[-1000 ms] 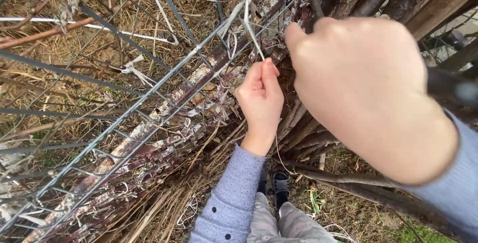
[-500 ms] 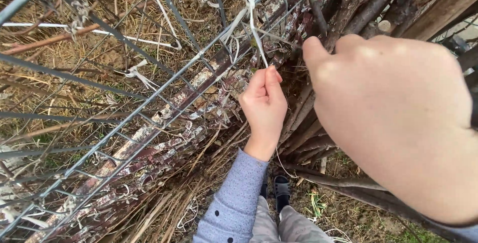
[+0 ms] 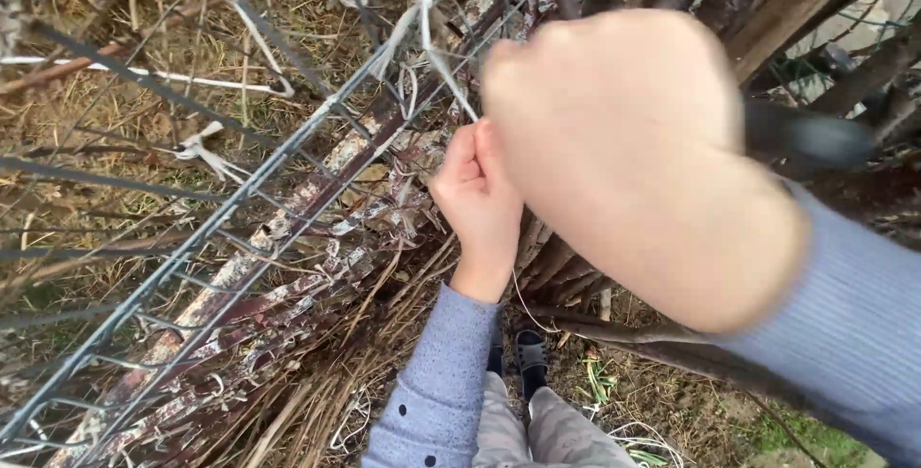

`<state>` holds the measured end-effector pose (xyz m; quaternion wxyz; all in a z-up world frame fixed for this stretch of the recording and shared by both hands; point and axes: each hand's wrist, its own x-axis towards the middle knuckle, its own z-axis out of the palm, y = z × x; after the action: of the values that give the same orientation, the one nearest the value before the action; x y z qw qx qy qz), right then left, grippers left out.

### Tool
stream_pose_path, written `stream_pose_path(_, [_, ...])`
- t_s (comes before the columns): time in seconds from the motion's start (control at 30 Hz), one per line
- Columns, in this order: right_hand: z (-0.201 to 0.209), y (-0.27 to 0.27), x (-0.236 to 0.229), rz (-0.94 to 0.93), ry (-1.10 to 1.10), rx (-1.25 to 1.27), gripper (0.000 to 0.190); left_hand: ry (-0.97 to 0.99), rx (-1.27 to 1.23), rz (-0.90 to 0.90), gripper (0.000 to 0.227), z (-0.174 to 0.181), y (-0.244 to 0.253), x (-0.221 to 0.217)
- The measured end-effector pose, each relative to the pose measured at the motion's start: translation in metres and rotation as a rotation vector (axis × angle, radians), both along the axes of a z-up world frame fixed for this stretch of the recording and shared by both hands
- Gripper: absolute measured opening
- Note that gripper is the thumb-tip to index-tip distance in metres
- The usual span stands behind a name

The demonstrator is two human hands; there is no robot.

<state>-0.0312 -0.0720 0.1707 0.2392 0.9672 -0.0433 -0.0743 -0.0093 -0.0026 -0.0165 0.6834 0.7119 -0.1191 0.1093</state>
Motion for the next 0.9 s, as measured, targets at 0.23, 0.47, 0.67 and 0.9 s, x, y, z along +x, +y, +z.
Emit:
stream_pose_path(0.23, [0.001,-0.004,-0.025,0.096,-0.104,0.063,0.004,-0.042,0.142,-0.074,0.022,-0.054,-0.002,-0.053])
stream_pose_path(0.47, [-0.030,-0.020,-0.060,-0.037,-0.256,0.200,0.041,0.191,0.284,-0.304,0.023,-0.111,0.028,-0.116])
stream_pose_path(0.67, [-0.075,-0.014,-0.115,-0.251,-0.225,0.766,0.029,0.378,0.283,-0.243,0.026,-0.134,0.065,-0.159])
stream_pose_path(0.9, [-0.208,-0.018,-0.194,-0.474,-0.037,1.102,0.040,0.503,0.278,-0.165,0.028,-0.183,0.098,-0.211])
